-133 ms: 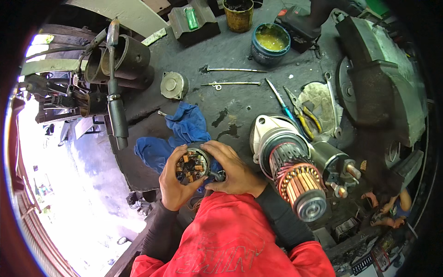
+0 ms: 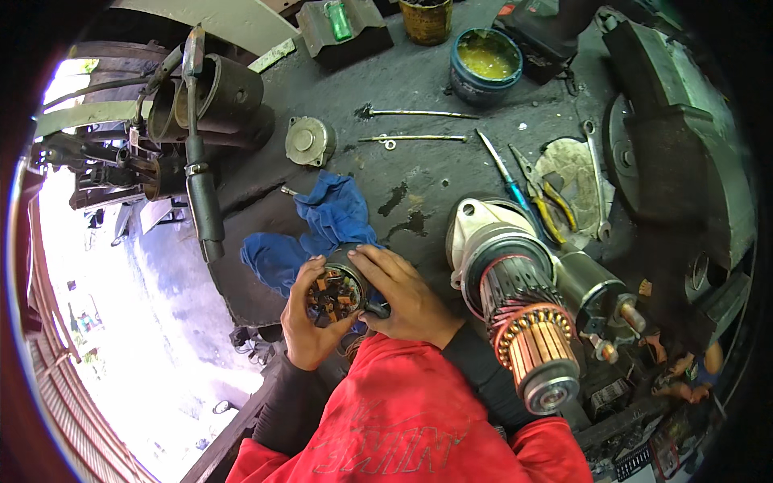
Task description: The person disassembles a motor, uses a power drill to remove a component, cleans parts with a cloth, and reassembles the motor with small internal pieces.
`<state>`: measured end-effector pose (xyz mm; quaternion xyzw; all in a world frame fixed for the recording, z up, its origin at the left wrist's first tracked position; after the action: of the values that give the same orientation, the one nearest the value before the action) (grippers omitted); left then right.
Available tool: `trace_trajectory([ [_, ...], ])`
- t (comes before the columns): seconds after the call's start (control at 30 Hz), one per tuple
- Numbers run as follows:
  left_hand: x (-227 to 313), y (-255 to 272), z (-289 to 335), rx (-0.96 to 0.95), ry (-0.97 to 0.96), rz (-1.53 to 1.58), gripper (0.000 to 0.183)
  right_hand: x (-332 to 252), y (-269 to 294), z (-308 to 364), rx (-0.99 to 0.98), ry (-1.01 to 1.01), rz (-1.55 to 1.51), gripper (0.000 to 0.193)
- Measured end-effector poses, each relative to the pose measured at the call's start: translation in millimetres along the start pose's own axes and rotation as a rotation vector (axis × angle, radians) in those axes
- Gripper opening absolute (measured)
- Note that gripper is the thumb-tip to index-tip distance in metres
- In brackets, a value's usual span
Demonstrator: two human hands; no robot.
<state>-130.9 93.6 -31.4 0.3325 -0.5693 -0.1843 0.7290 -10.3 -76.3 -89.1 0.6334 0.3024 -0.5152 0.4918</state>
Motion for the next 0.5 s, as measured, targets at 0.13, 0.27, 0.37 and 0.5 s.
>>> trace_trajectory([
  [0.13, 14, 16, 11, -0.006, 0.061, -0.170, 0.086, -7, -12, -3, 0.017, -0.007, 0.011, 0.104],
  [0.27, 28, 17, 14, 0.013, 0.194, -0.073, 0.088, -10, -20, -4, 0.000, -0.013, 0.076, 0.104],
  [0.37, 27, 18, 15, 0.020, 0.313, -0.132, 0.090, -13, -26, -5, -0.036, -0.012, 0.128, 0.105],
  [0.5, 25, 23, 26, 0.004, 0.299, -0.174, 0.092, -18, -34, -6, 0.019, 0.029, 0.163, 0.102],
])
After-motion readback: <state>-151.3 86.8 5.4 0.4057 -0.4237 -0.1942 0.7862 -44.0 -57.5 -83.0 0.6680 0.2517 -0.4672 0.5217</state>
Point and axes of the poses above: each hand's wrist, its own z-axis away from the middle knuckle, its own y-axis out of the back of the hand, x = y × z, the point moved 1 cm from there along -z, towards the middle knuckle, and after that the axes turned 10 degrees about -x, right-handed, at the moved point
